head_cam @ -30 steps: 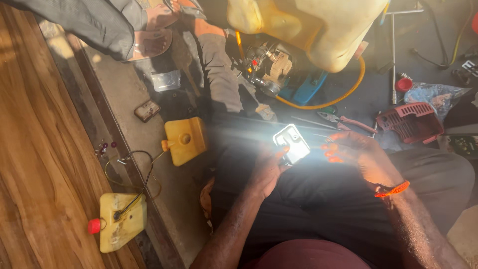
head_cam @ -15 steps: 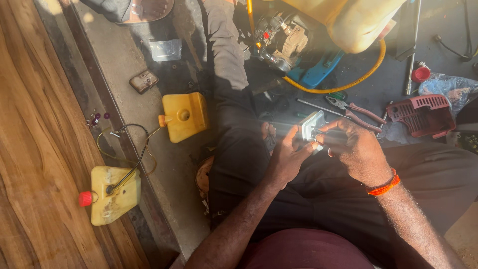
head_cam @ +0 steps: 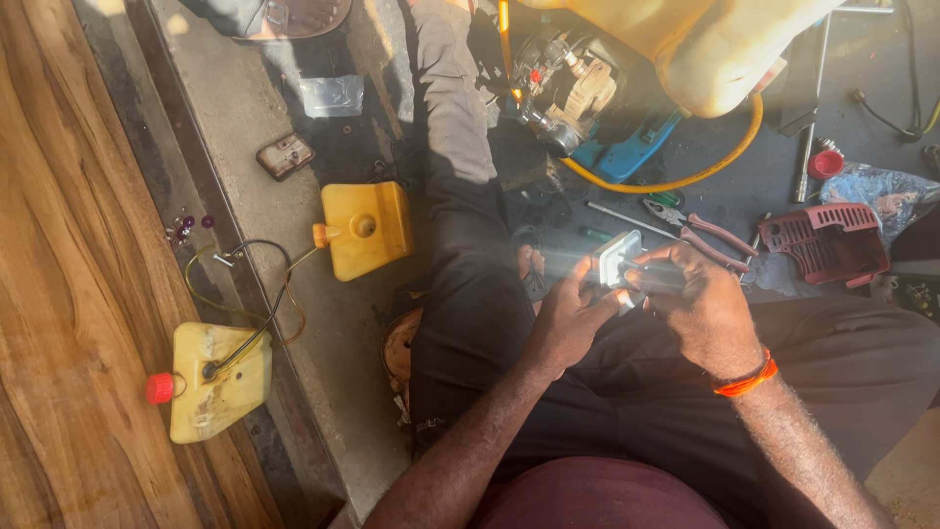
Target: The person disassembles and wipes parts of a small engine, including removing a component and cleaning it with a cloth.
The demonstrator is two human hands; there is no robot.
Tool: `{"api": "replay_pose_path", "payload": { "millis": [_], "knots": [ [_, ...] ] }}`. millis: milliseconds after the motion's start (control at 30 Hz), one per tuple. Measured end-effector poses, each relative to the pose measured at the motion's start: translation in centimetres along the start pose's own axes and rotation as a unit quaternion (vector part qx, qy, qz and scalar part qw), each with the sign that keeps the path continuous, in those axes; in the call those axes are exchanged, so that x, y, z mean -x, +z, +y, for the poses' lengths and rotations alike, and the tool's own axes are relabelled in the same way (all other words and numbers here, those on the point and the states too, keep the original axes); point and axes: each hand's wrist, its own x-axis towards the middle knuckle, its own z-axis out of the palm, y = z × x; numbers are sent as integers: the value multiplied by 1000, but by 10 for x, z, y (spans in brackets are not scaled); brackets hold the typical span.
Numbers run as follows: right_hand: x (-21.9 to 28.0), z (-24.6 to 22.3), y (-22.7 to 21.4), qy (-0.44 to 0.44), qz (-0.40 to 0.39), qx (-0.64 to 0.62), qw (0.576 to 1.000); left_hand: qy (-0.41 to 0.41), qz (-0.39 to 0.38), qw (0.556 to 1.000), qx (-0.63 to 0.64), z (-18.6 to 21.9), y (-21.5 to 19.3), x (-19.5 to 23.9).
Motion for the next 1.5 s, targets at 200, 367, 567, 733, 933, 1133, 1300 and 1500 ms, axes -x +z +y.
{"api": "replay_pose_path", "payload": {
  "millis": [200, 367, 567, 733, 933, 1133, 1300, 1500],
  "knots": [
    [8, -10, 17, -91, 79, 182, 976, 61, -27, 997, -44, -10, 3, -3],
    [11, -23, 22, -135, 82, 221, 962, -24, -44, 994, 92, -22, 0, -4],
    [12, -11, 3, -97, 62, 26, 993, -97, -75, 971, 206, -10, -7, -2],
    [8, 23, -22, -8, 6, -97, 995, -134, -79, 951, 268, 7, -8, 1],
    [12, 61, -32, -213, 25, -55, 975, -95, -18, 969, 226, -11, -1, -1],
    [21, 95, -16, -73, 54, -75, 993, -75, -6, 981, 181, -82, -18, -13],
    [19, 101, -12, -133, 51, -93, 985, -48, -2, 995, 90, -105, -22, -16],
    [24, 55, -25, -210, 51, 195, 957, -86, 14, 989, 122, -47, 1, -9]
  ]
}}
